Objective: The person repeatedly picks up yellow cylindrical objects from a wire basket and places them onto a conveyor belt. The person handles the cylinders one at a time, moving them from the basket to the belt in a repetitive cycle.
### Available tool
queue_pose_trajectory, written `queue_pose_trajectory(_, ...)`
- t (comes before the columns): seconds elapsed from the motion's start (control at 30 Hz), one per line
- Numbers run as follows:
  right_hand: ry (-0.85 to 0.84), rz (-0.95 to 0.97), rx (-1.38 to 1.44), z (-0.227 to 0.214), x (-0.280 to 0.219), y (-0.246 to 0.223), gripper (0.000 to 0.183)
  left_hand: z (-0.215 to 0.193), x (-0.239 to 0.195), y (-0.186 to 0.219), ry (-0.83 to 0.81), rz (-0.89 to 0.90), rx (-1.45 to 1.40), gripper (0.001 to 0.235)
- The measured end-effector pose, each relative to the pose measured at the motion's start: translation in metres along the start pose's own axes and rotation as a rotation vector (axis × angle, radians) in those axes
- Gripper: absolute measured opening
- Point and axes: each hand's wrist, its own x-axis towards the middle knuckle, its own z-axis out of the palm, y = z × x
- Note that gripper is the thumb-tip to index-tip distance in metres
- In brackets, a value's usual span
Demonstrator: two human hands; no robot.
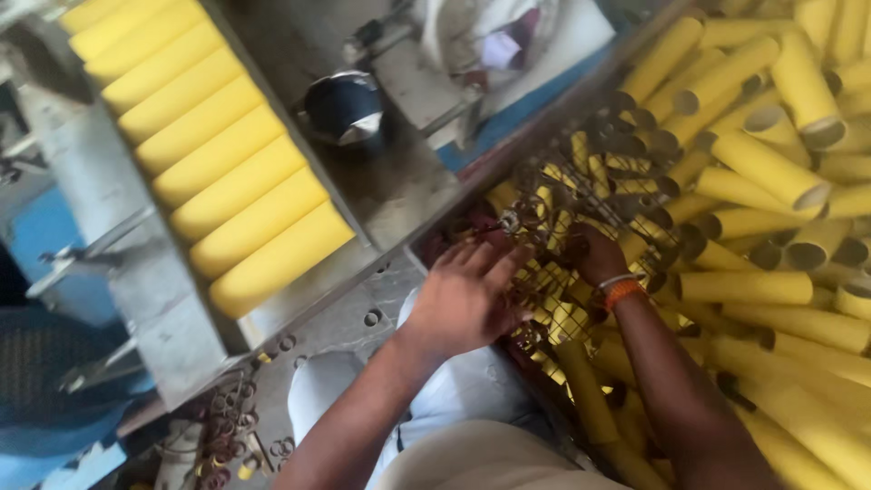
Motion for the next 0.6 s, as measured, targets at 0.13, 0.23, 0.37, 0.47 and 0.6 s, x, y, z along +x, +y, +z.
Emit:
queue_pose_trajectory(0.13,0.285,0.044,0.012,0.003,0.050,0.053,0.064,0.029,0.033,0.000,-0.242,-0.235,0.135,0.062)
queue_pose_trajectory(0.23,0.331,0.144,-0.311,-0.019,0.107,0.075,0.066,0.034,0.031,-0.002,-0.334,-0.358,0.158,0.053)
queue_pose_trajectory(0.37,0.506,-0.037,-0.882,-0.050,0.189,0.100,0.054,0.035,0.031,-0.001,-0.343,-0.442,0.135,0.047)
queue_pose_trajectory(0.47,0.357,0.117,-0.766,-0.066,0.228,0.101,0.041,0.030,0.036,0.000,-0.362,-0.482,0.097,0.039)
queue_pose_trajectory(0.6,0.153,0.147,-0.709,-0.068,0.242,0.104,0.087,0.029,0.034,0.003,-0.377,-0.478,0.056,0.046)
